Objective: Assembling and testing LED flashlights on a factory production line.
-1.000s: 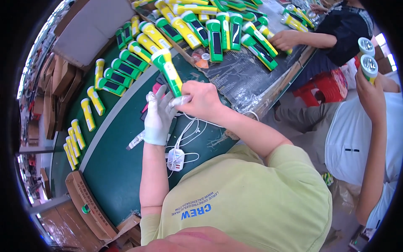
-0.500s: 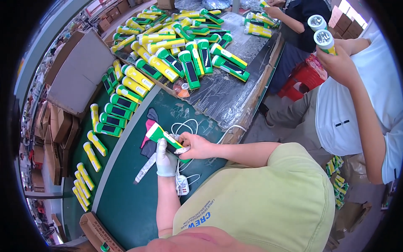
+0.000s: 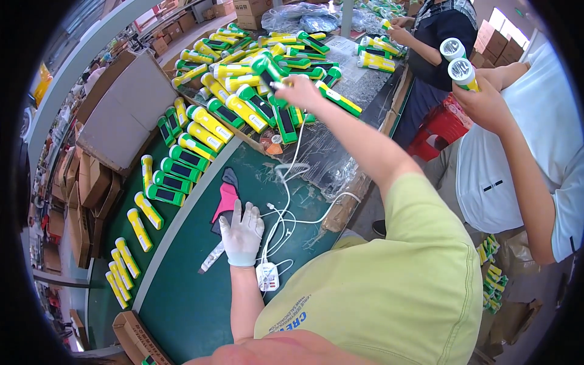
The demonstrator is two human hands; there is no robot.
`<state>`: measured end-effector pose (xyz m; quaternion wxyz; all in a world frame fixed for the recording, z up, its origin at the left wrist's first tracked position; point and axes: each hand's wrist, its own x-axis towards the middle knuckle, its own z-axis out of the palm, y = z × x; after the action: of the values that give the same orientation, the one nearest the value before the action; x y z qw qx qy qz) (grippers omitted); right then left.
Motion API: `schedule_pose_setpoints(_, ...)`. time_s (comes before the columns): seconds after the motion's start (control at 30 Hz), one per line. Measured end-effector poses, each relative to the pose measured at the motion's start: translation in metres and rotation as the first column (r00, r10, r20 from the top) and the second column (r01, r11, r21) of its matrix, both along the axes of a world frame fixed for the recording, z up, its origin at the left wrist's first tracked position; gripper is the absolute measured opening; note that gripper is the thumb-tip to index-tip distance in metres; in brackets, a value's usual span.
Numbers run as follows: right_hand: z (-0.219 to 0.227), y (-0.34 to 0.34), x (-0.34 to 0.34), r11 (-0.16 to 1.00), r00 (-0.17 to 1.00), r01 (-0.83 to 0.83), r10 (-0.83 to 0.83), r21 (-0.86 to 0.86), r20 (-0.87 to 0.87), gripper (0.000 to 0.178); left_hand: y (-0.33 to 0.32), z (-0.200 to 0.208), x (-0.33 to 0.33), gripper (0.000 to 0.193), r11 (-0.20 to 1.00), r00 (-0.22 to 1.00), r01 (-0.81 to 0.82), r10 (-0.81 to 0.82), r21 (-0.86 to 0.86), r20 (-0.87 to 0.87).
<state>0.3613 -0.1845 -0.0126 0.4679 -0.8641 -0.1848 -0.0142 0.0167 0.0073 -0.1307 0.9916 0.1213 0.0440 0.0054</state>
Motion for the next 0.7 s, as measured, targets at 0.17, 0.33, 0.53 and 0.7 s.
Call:
schedule_pose_setpoints(0.17,0.035,0.0,0.044,0.819,0.931,0.314,-0.168,-0.481,0.323,0.036,0.004,-0.001,0.0,0.062,0.997,0.999,0.039,-0.037,-0.07,0.036)
schedule_pose_setpoints(0.33,-0.045,0.029,-0.063,0.888,0.863,-0.191,0.356,-0.419,0.36,0.031,0.004,-0.002,0.002,0.059,0.996,1.0,0.021,-0.021,-0.088,0.007)
schedule_pose_setpoints(0.53,-0.121,0.046,-0.149,0.83,0.788,-0.398,0.528,-0.391,0.318,0.018,0.006,-0.006,0.001,0.057,0.986,1.0,-0.004,0.003,-0.17,-0.008)
schedule_pose_setpoints(0.7,-0.116,0.043,-0.154,0.84,0.787,-0.362,0.508,-0.405,0.35,0.015,0.004,-0.005,0.004,0.057,0.989,1.0,0.023,-0.021,-0.149,0.017)
